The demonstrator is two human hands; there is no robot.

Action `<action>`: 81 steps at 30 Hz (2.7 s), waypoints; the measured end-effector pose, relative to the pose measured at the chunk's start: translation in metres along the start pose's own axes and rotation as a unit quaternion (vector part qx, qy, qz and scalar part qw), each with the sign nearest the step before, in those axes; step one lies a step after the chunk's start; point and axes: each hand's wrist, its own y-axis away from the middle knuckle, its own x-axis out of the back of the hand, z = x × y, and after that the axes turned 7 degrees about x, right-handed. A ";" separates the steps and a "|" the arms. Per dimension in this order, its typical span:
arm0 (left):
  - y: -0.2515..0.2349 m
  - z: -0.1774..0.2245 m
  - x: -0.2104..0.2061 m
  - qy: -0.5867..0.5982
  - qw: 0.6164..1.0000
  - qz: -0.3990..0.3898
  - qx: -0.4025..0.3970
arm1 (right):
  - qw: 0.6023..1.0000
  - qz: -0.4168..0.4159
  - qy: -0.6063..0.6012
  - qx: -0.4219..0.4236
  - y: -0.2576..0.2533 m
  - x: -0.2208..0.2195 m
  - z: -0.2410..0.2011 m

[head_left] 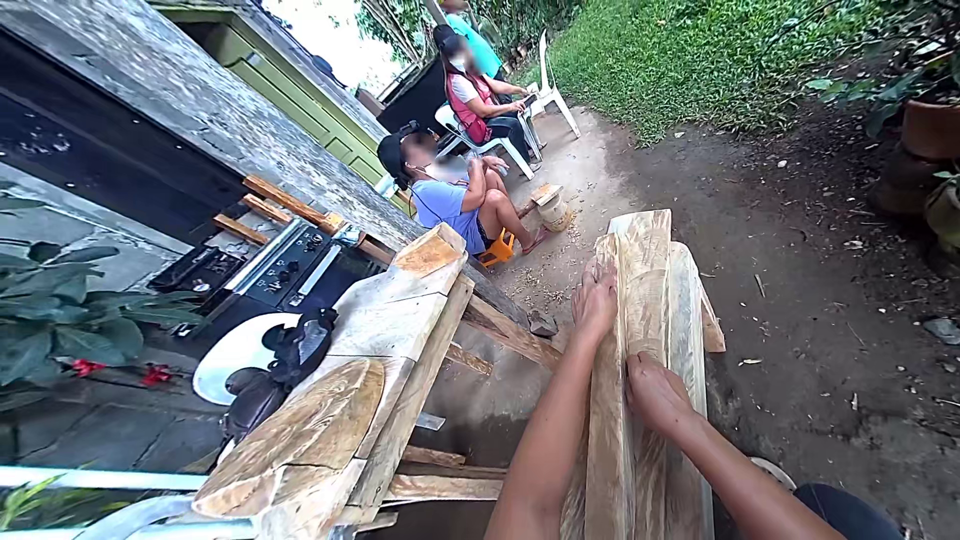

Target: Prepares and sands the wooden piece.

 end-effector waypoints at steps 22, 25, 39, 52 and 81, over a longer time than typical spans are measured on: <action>0.205 -0.078 -0.042 0.079 0.971 0.201 -0.099 | 1.000 0.014 0.007 -0.013 0.000 -0.003 -0.003; 0.233 -0.090 -0.048 0.098 0.967 0.213 -0.102 | 1.000 0.026 0.000 -0.009 0.003 -0.004 -0.003; 0.304 -0.105 -0.064 0.161 0.952 0.248 -0.084 | 1.000 0.021 -0.010 -0.015 0.001 -0.004 0.001; 0.299 -0.120 -0.067 0.174 0.949 0.240 -0.106 | 0.999 0.029 -0.012 -0.007 0.001 -0.006 0.003; 0.137 -0.083 -0.037 0.105 0.975 0.166 -0.108 | 0.999 0.031 -0.005 -0.013 -0.001 -0.007 0.000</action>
